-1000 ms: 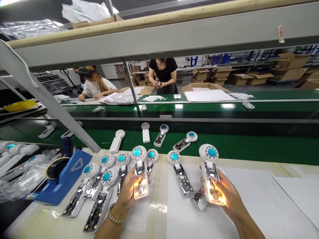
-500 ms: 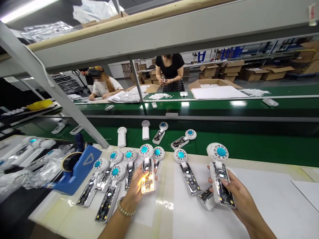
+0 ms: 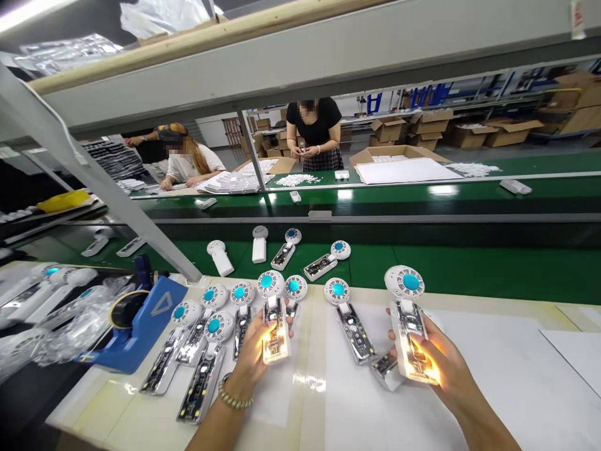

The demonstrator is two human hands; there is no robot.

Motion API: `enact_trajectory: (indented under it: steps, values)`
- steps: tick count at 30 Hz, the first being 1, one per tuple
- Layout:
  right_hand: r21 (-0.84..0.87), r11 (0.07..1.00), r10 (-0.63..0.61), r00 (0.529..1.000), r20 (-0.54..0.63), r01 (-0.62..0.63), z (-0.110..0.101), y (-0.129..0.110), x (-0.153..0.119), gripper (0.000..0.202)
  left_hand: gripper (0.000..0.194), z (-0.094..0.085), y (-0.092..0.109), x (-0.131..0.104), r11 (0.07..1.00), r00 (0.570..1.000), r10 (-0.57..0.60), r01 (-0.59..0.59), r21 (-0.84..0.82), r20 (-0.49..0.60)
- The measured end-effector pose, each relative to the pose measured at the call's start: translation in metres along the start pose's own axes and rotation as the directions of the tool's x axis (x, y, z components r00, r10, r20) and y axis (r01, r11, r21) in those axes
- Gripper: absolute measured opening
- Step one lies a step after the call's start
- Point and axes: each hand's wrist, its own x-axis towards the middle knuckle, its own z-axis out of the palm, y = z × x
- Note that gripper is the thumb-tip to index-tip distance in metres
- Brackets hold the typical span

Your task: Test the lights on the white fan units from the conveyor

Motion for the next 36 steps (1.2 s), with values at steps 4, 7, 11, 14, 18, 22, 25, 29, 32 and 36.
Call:
enact_trajectory:
  steps: [4,7,11,14,18,22,25,29,32,36]
  values:
    - [0.06,0.996,0.064,0.998,-0.016,-0.063,0.001,-0.0028,0.0,0.053,0.046,0.001,0.0012,-0.0018,1.0,0.999,0.011,-0.011,-0.008,0.036]
    - [0.091,0.992,0.087,0.996,-0.017,-0.085,0.0002,-0.0055,-0.0006,0.053,0.045,-0.0015,0.0001,-0.0014,1.0,0.997,0.005,-0.004,-0.014,0.072]
    - [0.129,0.99,0.045,0.999,0.021,-0.047,-0.0009,-0.0061,-0.0018,0.051,0.05,-0.0056,-0.0026,0.0007,1.0,0.995,0.028,-0.028,-0.002,0.097]
    - [0.126,0.991,0.031,0.998,0.051,-0.037,-0.0022,-0.0046,-0.0016,0.053,0.052,-0.0068,-0.0039,0.0018,0.999,0.992,0.046,-0.049,0.018,0.12]
    - [0.105,0.994,0.034,0.997,0.067,-0.041,-0.0043,-0.0033,-0.0008,0.059,0.052,-0.0071,-0.0044,0.0019,0.998,0.99,0.055,-0.057,0.014,0.13]
    - [0.141,0.988,0.05,0.998,0.05,-0.057,-0.0051,-0.0036,-0.0008,0.065,0.053,-0.005,-0.0024,-0.0002,0.998,0.993,0.048,-0.051,0.025,0.109]
    - [0.156,0.985,0.061,0.997,0.045,-0.067,-0.0049,-0.0039,-0.0013,0.066,0.053,-0.0024,0.0001,-0.0019,0.999,0.994,0.039,-0.042,0.03,0.102]
    - [0.161,0.985,0.055,0.997,0.057,-0.063,-0.0043,-0.004,-0.0019,0.066,0.055,-0.0026,0.0009,-0.0016,0.999,0.994,0.043,-0.046,0.022,0.1]
    - [0.138,0.989,0.04,0.998,0.047,-0.046,-0.0027,-0.0051,-0.0026,0.068,0.055,-0.005,-0.0015,-0.0001,0.998,0.991,0.045,-0.049,0.03,0.124]
    - [0.12,0.992,0.031,0.999,0.018,-0.033,-0.0006,-0.0068,-0.0043,0.068,0.054,-0.0043,-0.0051,0.0,0.999,0.993,0.052,-0.053,0.005,0.105]
